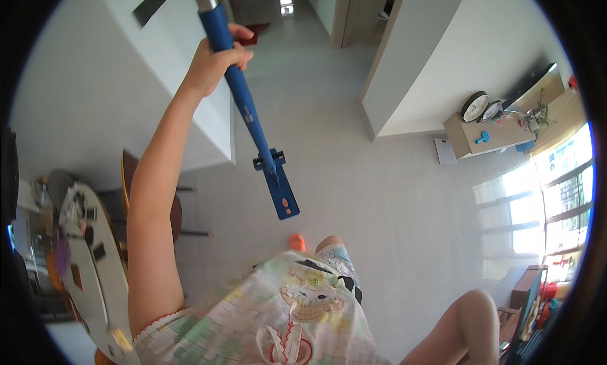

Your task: The person mops the kitchen and bathroom floors with a flat mop, then uses a tissue to wipe a balcony door frame and a wall corner. They move between rooms, rinse the mop in a bucket, and handle a tissue from a wall-mounted dispenser.

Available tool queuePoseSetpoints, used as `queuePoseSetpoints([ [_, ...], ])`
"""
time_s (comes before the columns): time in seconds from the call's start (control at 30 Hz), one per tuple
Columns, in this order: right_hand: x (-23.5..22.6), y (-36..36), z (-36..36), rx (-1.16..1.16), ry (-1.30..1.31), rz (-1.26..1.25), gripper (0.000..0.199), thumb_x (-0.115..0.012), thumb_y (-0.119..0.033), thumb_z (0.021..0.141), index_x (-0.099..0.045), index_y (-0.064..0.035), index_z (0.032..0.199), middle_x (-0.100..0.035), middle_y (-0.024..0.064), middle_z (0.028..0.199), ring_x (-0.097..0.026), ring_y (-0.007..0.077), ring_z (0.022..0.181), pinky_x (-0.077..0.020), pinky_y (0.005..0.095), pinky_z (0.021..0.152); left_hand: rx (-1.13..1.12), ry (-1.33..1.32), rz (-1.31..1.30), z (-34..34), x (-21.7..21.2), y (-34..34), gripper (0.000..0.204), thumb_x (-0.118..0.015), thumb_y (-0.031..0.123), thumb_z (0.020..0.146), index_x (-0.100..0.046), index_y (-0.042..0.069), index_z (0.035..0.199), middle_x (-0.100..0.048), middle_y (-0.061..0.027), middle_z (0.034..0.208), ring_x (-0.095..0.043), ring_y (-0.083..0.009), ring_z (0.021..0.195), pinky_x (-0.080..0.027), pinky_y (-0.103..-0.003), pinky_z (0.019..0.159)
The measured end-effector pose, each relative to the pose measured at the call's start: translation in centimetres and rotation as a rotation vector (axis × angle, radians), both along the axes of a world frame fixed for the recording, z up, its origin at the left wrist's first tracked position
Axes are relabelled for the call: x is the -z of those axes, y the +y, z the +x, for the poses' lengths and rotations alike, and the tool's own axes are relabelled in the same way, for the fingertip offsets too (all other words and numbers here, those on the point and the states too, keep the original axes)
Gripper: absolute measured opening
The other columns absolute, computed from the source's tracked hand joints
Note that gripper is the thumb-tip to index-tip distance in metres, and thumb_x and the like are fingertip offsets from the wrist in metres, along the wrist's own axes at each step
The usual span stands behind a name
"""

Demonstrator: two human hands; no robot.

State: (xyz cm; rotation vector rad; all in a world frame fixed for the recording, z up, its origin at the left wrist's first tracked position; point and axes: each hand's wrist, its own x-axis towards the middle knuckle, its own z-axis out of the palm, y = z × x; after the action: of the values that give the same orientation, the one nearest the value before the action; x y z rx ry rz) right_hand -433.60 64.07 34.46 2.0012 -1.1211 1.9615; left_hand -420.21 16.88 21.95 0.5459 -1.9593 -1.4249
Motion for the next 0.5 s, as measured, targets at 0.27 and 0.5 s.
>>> queuePoseSetpoints([
  [0.27, 45.4, 0.1, -21.1, 0.634, -1.670, -0.300, 0.039, -0.046, -0.033, 0.094, -0.047, -0.0089, 0.125, -0.065, 0.0017, 0.084, -0.060, 0.0166, 0.076, -0.0473, 0.0329, 0.076, -0.012, 0.021, 0.049, -12.4, 5.1, -17.9, 0.028, -0.063, 0.007, 0.068, -0.057, 0.002, 0.094, -0.054, -0.0026, 0.058, -0.053, -0.0113, 0.057, -0.041, -0.026, 0.059],
  [0.5, 74.8, -9.7, -23.1, 0.648, -1.349, 2.282, 0.016, -0.053, -0.023, 0.085, -0.061, -0.0091, 0.087, -0.063, 0.0123, 0.082, -0.062, 0.0276, 0.072, -0.0494, 0.0418, 0.057, -0.159, 0.026, 0.078, -24.7, 4.0, -35.8, 0.030, -0.062, 0.001, 0.068, -0.055, 0.001, 0.098, -0.055, -0.0025, 0.060, -0.054, -0.0108, 0.058, -0.041, -0.025, 0.058],
])
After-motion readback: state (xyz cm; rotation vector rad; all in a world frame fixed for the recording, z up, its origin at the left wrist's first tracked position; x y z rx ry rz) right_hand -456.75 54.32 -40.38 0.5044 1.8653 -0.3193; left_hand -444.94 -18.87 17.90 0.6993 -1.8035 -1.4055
